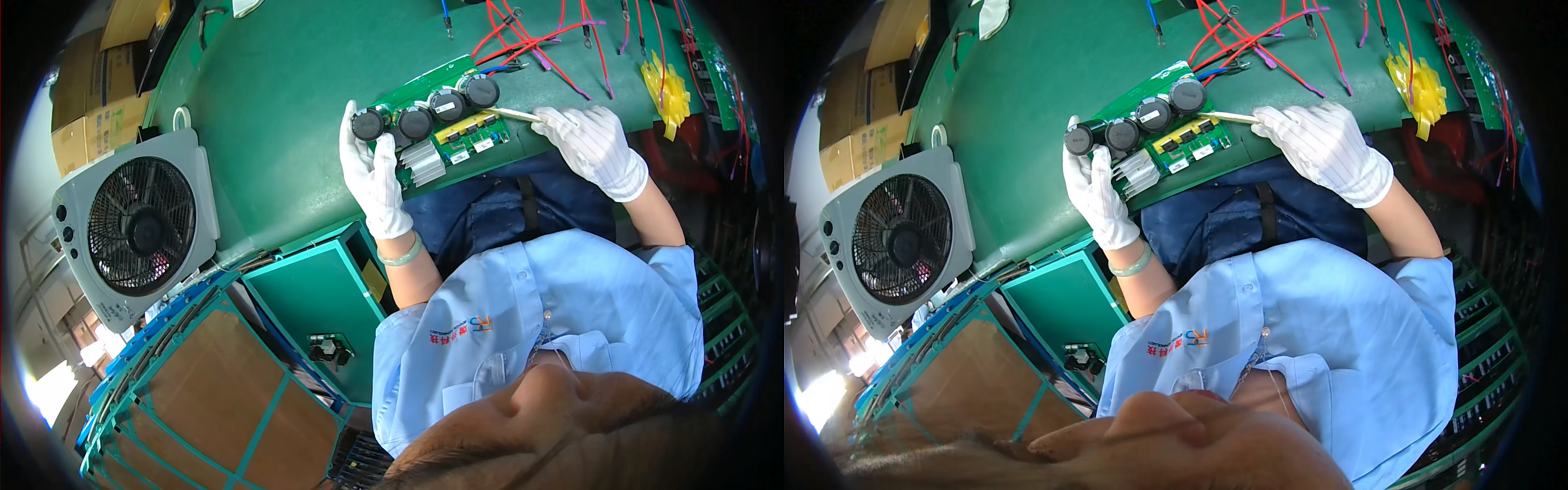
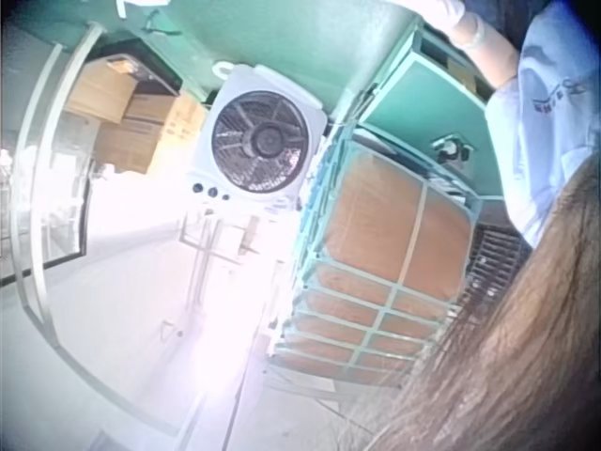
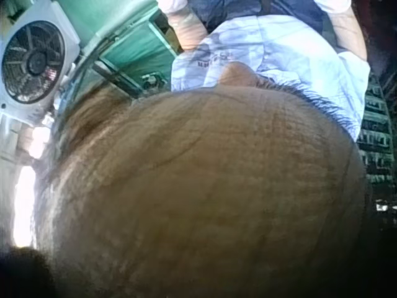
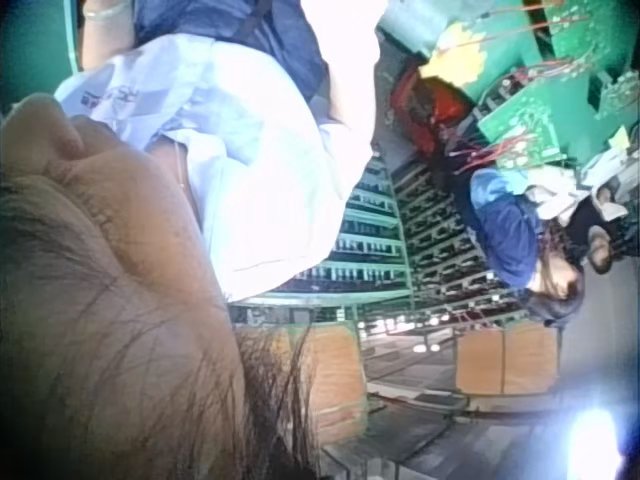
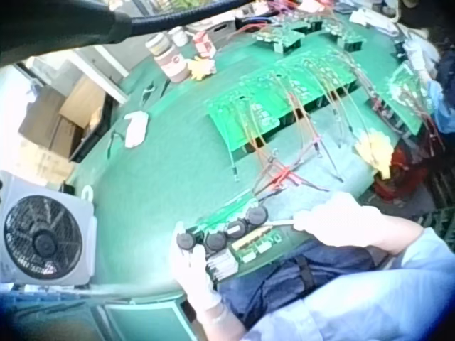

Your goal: The person holds a green circuit board with attached wires and wipes its surface with a white cloth. They flip the board to clean both sides, focusing on the components and the board's surface. The person then places the board down and picks up another one to repeat the process.

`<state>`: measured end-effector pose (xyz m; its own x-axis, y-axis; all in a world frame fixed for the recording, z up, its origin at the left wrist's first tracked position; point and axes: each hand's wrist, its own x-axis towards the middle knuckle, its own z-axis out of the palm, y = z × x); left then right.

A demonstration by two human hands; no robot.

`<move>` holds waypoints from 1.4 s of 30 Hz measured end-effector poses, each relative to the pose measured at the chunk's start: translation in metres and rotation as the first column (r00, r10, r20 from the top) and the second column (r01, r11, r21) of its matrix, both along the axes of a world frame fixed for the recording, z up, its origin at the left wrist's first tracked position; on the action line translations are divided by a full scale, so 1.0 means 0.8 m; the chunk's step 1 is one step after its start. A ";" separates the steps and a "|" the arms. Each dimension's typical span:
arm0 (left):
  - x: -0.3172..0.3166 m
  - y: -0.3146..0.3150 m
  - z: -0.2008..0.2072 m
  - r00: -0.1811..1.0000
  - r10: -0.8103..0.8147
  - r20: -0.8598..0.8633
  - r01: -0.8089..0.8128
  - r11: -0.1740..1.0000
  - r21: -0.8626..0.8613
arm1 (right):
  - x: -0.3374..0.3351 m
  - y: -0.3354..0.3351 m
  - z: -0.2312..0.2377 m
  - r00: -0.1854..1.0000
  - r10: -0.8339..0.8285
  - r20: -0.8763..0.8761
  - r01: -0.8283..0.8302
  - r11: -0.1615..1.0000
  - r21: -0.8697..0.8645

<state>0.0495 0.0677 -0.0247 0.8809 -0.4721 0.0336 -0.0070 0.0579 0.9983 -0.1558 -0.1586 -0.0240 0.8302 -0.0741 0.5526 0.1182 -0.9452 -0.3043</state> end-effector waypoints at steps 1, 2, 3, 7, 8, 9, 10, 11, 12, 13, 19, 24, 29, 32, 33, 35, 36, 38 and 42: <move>0.000 0.001 0.000 1.000 0.000 0.003 0.000 1.000 0.002 | 0.000 0.001 -0.002 1.000 0.003 -0.004 -0.003 1.000 0.025; 0.000 0.001 0.001 1.000 0.000 -0.003 0.000 1.000 -0.001 | 0.002 0.002 -0.003 1.000 0.009 0.009 -0.010 0.999 0.053; 0.000 0.000 0.002 1.000 -0.003 -0.011 0.003 1.000 -0.004 | 0.004 0.004 -0.003 1.000 0.012 0.022 -0.014 0.997 0.081; 0.000 0.001 0.005 0.999 -0.022 -0.030 0.022 1.000 0.007 | 0.004 0.004 0.007 0.998 0.024 -0.064 -0.013 0.985 0.171; 0.002 0.001 0.004 1.000 -0.027 -0.015 0.027 1.000 0.006 | 0.004 0.003 0.010 0.998 0.024 -0.060 -0.013 0.984 0.176; 0.002 0.001 0.002 1.000 -0.027 -0.005 0.027 1.000 0.005 | 0.004 0.002 0.013 0.998 0.027 -0.061 -0.015 0.983 0.181; 0.003 0.001 0.000 1.000 -0.028 0.005 0.028 1.000 0.004 | 0.003 0.001 0.016 0.998 0.030 -0.062 -0.018 0.983 0.185; 0.003 0.001 0.000 1.000 -0.024 0.003 0.024 1.000 0.009 | 0.000 -0.001 0.018 0.998 0.016 -0.059 -0.007 0.989 0.149; 0.003 -0.001 0.000 1.000 -0.021 -0.001 0.021 1.000 0.013 | -0.004 -0.004 0.020 0.998 0.002 -0.059 0.005 0.994 0.111; 0.003 -0.003 0.001 1.000 -0.018 -0.006 0.018 1.000 0.017 | -0.009 -0.007 0.021 0.998 -0.013 -0.057 0.017 0.997 0.072; 0.001 0.000 0.003 1.000 -0.013 0.008 0.013 0.999 0.035 | -0.053 -0.015 0.028 0.989 -0.137 -0.055 0.132 0.988 -0.085; 0.000 -0.001 0.003 1.000 -0.004 -0.014 0.004 1.000 0.020 | -0.103 -0.010 0.021 0.923 -0.276 -0.269 0.243 0.959 -0.147; -0.001 -0.009 0.004 1.000 0.001 -0.011 -0.001 1.000 0.025 | -0.122 0.016 0.053 0.915 -0.360 -0.183 0.357 0.933 -0.050; -0.001 -0.004 0.005 1.000 -0.003 0.004 0.003 1.000 0.023 | -0.139 0.017 0.025 0.864 -0.366 -0.345 0.362 0.929 -0.078; -0.001 -0.004 0.007 1.000 -0.005 0.007 0.005 1.000 0.018 | -0.147 0.013 0.011 0.830 -0.349 -0.435 0.344 0.934 -0.093; 0.000 -0.006 0.005 1.000 0.016 0.018 -0.017 0.999 0.039 | -0.154 0.009 -0.003 0.804 -0.340 -0.488 0.373 0.927 -0.032; -0.002 -0.009 0.003 1.000 0.019 0.016 -0.019 0.999 0.046 | -0.153 0.010 -0.002 0.794 -0.331 -0.509 0.397 0.918 0.021; -0.003 -0.005 0.006 1.000 -0.005 -0.003 0.006 0.998 0.057 | -0.147 0.016 0.000 0.759 -0.268 -0.593 0.408 0.906 0.114; 0.002 -0.002 -0.001 0.999 -0.002 -0.032 0.003 1.000 0.025 | -0.153 0.026 -0.009 0.781 0.059 -0.622 0.227 0.900 0.371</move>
<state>0.0510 0.0657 -0.0257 0.8801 -0.4748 -0.0063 0.0246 0.0324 0.9992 -0.2780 -0.1376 -0.0316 0.9529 -0.2557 -0.1633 -0.2999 -0.7126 -0.6343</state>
